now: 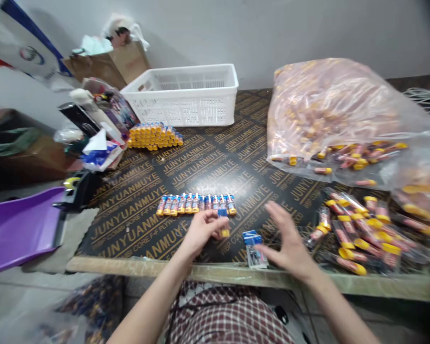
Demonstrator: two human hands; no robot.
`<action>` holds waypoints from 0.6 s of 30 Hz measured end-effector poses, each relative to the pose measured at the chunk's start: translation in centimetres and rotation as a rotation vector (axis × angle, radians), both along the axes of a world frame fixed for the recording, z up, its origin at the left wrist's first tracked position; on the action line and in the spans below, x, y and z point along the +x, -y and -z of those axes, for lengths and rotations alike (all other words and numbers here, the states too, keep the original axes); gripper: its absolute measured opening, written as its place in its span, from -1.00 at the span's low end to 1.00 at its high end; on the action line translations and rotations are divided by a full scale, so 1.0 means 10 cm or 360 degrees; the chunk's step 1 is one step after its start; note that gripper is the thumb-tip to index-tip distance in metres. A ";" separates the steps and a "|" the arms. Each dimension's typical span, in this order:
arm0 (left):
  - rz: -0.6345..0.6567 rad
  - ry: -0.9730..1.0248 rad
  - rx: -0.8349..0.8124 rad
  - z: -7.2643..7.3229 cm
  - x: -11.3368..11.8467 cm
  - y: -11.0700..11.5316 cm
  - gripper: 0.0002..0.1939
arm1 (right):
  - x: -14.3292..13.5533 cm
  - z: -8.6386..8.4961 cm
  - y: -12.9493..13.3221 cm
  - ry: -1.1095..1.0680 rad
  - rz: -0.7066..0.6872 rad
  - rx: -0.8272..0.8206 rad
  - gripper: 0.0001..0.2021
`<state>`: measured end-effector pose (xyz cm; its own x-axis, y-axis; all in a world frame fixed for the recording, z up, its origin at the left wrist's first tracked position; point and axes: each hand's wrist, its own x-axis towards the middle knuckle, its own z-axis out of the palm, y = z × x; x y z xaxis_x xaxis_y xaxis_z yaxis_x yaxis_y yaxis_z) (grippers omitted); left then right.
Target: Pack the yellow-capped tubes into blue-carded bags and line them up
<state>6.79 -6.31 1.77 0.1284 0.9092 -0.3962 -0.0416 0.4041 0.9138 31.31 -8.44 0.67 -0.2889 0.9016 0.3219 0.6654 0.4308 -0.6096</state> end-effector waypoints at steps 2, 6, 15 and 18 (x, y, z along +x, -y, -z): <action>-0.0294 -0.0600 0.0262 -0.03 -0.49 -0.21 -0.60 | 0.38 0.05 -0.18 0.0279 0.0471 0.0160 -0.38; -0.0538 -0.1821 0.0258 -0.04 -1.45 -0.45 -0.55 | 1.11 0.21 -0.41 0.0964 0.1091 0.0143 -0.37; -0.0529 -0.1985 0.0152 -0.03 -1.57 -0.39 -0.56 | 1.22 0.28 -0.44 0.1248 0.1021 -0.0147 -0.55; -0.0600 -0.1895 0.0378 -0.05 -1.12 -0.29 -0.57 | 1.18 0.34 -0.47 0.1028 0.0979 -0.0124 -0.57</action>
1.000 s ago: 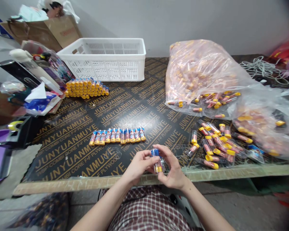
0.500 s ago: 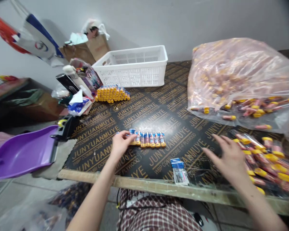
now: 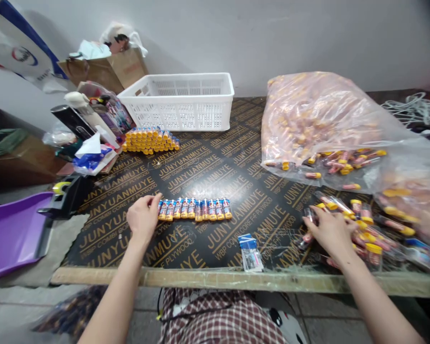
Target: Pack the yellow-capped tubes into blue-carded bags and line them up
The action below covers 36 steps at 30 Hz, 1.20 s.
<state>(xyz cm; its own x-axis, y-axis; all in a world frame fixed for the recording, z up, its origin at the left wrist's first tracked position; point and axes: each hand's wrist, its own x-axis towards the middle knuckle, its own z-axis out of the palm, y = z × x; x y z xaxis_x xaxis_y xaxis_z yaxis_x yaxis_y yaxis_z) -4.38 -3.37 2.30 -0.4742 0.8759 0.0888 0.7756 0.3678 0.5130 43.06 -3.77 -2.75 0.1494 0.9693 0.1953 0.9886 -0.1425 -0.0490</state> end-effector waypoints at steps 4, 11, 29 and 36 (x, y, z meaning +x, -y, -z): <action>0.0720 0.0456 -0.0030 0.16 0.95 0.23 -0.80 | -0.16 0.01 -0.01 -0.0188 -0.0127 0.0118 -0.62; 0.1158 0.0435 -0.0347 0.40 1.83 0.45 -0.87 | -0.64 -0.18 0.20 -0.0847 -0.0459 0.0141 -0.62; 0.0619 0.1647 -0.0239 0.32 1.74 0.45 -0.82 | -1.13 -0.35 0.63 -0.1513 -0.0525 0.0376 -0.80; 0.0058 0.2555 -0.0203 0.20 1.60 0.31 -0.59 | -1.34 -0.38 0.83 -0.1766 -0.0477 0.0412 -0.76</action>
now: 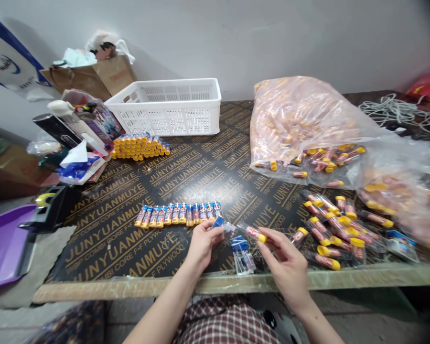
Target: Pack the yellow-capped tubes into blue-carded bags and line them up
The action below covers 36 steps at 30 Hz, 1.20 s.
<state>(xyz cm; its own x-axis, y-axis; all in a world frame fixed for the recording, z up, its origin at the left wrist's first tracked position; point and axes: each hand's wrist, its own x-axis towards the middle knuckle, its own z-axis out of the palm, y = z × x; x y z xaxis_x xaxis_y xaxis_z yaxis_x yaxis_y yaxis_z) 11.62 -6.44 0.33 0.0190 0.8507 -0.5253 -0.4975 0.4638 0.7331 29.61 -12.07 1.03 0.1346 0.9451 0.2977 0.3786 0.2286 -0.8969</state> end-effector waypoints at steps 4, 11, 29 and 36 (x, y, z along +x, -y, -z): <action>-0.0114 0.0055 -0.0038 -0.01 -0.02 -0.02 -0.67 | -0.05 0.05 0.06 0.0072 0.0027 0.0113 -0.75; -0.0225 0.0004 -0.0065 0.02 -0.03 -0.04 -0.61 | -0.09 0.06 0.08 0.0154 0.0009 0.0241 -0.71; 0.0251 0.0045 0.0176 -0.14 0.04 0.09 -0.59 | -0.13 0.12 0.03 0.0330 -0.0338 0.0272 -0.50; 0.0767 0.0045 0.0132 -0.14 0.08 0.21 -0.62 | -0.05 0.08 -0.09 0.0316 -0.0734 0.0179 -0.19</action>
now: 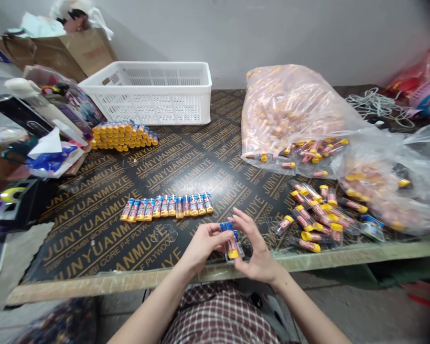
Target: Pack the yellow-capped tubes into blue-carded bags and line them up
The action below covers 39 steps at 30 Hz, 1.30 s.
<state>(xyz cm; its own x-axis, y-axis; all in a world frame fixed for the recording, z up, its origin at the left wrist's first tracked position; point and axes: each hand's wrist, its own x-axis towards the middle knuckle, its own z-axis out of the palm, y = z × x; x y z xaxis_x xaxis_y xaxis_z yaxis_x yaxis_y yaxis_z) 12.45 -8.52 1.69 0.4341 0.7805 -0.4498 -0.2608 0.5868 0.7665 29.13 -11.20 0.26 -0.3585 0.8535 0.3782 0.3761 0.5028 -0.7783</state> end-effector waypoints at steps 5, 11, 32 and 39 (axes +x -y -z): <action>0.0069 -0.0012 -0.0018 0.04 0.04 0.04 -0.66 | 0.01 -0.03 -0.02 -0.0045 -0.0108 -0.0039 -0.18; 0.0046 -0.0013 -0.0039 0.04 0.06 0.06 -0.65 | -0.01 0.02 0.02 -0.0118 -0.0071 -0.0076 -0.16; 0.0369 -0.1705 0.1198 0.37 0.07 -0.04 -0.92 | -0.29 0.25 -1.20 0.0780 -0.0107 0.0129 -0.20; 0.0554 -0.1923 0.1347 0.32 0.04 -0.03 -0.87 | 0.20 -0.22 -0.94 0.1197 0.0049 0.0056 -0.19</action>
